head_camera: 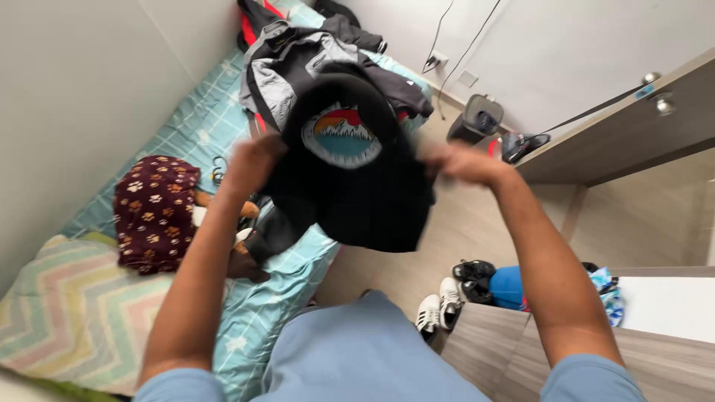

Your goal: Inspecting and turning over a black garment on a bed.

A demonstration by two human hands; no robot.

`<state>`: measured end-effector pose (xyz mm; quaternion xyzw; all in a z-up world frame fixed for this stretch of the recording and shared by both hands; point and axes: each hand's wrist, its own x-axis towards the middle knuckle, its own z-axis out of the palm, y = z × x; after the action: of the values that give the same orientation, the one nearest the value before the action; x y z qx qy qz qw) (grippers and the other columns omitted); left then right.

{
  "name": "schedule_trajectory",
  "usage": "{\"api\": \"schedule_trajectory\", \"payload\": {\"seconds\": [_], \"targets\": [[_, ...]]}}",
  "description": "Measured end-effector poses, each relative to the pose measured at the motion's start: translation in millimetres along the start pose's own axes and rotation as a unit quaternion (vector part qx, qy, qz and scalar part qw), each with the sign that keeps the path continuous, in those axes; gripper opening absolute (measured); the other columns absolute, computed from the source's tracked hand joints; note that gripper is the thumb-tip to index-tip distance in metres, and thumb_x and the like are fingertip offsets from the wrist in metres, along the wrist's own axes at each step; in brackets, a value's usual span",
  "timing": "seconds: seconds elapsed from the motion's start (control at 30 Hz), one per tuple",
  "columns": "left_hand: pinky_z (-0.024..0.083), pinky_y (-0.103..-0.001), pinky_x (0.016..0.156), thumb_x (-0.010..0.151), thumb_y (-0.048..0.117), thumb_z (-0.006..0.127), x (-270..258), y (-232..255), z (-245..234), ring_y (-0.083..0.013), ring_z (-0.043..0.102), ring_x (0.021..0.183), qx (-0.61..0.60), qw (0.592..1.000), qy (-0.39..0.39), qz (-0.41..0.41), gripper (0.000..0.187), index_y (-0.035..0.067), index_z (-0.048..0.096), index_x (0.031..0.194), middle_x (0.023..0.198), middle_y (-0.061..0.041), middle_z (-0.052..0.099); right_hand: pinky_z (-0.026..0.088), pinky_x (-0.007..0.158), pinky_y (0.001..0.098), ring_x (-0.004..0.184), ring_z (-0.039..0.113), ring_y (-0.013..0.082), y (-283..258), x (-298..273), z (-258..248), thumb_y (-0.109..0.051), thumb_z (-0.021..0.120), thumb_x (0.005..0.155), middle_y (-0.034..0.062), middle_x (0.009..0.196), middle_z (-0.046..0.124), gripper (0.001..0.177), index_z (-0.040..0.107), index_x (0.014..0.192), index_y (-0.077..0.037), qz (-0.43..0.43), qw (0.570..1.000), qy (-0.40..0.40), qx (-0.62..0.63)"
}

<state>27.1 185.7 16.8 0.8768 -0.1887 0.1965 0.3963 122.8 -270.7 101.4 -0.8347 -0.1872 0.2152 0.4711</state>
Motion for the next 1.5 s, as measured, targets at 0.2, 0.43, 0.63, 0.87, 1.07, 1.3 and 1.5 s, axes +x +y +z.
{"api": "schedule_trajectory", "payload": {"seconds": [0.2, 0.43, 0.63, 0.87, 1.07, 1.3, 1.5], "targets": [[0.058, -0.037, 0.084, 0.099, -0.005, 0.055, 8, 43, -30, -0.0225, 0.072, 0.091, -0.032, 0.943, 0.286, -0.166, 0.021, 0.002, 0.068, 0.113, 0.1, -0.011, 0.074, 0.052, 0.097, 0.036, 0.107, 0.068, 0.0225, 47, 21, -16, -0.001, 0.039, 0.103, 0.0128, 0.117, 0.072, 0.036, 0.07, 0.122, -0.004, -0.027, 0.992, 0.117, -0.029], [0.055, -0.033, 0.083, 0.085, -0.007, 0.064, -32, 14, -15, -0.0205, 0.068, 0.088, -0.096, 0.961, -0.206, -0.156, 0.038, 0.008, 0.068, 0.12, 0.097, -0.009, 0.073, 0.042, 0.104, 0.0292, 0.116, 0.063, 0.015, -34, -20, 21, 0.002, 0.052, 0.08, 0.0017, 0.122, 0.072, 0.05, 0.071, 0.124, -0.011, -0.023, 0.915, -0.377, -0.146], [0.053, -0.032, 0.083, 0.08, -0.001, 0.076, -78, 0, 22, -0.0166, 0.066, 0.092, -0.291, 0.943, -0.142, -0.07, 0.016, 0.005, 0.063, 0.088, 0.095, -0.006, 0.069, 0.045, 0.094, 0.0292, 0.1, 0.058, 0.0128, 32, -23, 29, -0.002, 0.048, 0.09, 0.0031, 0.101, 0.064, 0.023, 0.065, 0.106, -0.004, 0.004, 0.99, -0.118, 0.082], [0.054, -0.047, 0.074, 0.069, 0.022, 0.09, -88, 9, 19, -0.0385, 0.066, 0.085, 0.079, 0.909, -0.374, -0.165, 0.048, 0.008, 0.055, 0.099, 0.088, -0.015, 0.069, 0.049, 0.076, 0.0378, 0.083, 0.062, 0.0262, 63, -35, 49, -0.01, 0.067, 0.076, 0.0158, 0.087, 0.063, 0.03, 0.055, 0.103, -0.007, -0.004, 0.981, 0.036, -0.188], [0.054, -0.052, 0.085, 0.095, 0.03, 0.062, -49, -30, 2, -0.0408, 0.068, 0.101, 0.253, 0.887, -0.253, -0.292, 0.026, 0.013, 0.064, 0.115, 0.106, -0.019, 0.07, 0.055, 0.08, 0.0402, 0.086, 0.071, 0.0304, 83, -6, 10, -0.006, 0.063, 0.08, 0.0145, 0.101, 0.074, 0.042, 0.067, 0.119, -0.021, 0.054, 0.961, -0.048, -0.266], [0.041, -0.052, 0.115, 0.098, 0.007, 0.051, 52, 132, -47, -0.0421, 0.051, 0.137, 0.156, 0.949, 0.102, -0.253, 0.054, 0.013, 0.05, 0.151, 0.147, -0.02, 0.057, 0.051, 0.087, 0.0472, 0.095, 0.068, 0.0375, -143, -52, -12, 0.005, 0.049, 0.086, 0.019, 0.115, 0.071, 0.064, 0.068, 0.139, -0.024, -0.01, 0.918, 0.251, -0.308], [0.038, -0.049, 0.117, 0.073, -0.011, 0.05, -25, 51, 40, -0.0416, 0.051, 0.137, 0.184, 0.983, -0.017, 0.008, 0.086, 0.015, 0.046, 0.155, 0.153, -0.024, 0.053, 0.048, 0.104, 0.0436, 0.122, 0.06, 0.0377, 117, 23, 68, 0.006, 0.054, 0.094, 0.0232, 0.127, 0.068, 0.035, 0.068, 0.125, 0.0, -0.209, 0.865, 0.192, -0.413]]}}
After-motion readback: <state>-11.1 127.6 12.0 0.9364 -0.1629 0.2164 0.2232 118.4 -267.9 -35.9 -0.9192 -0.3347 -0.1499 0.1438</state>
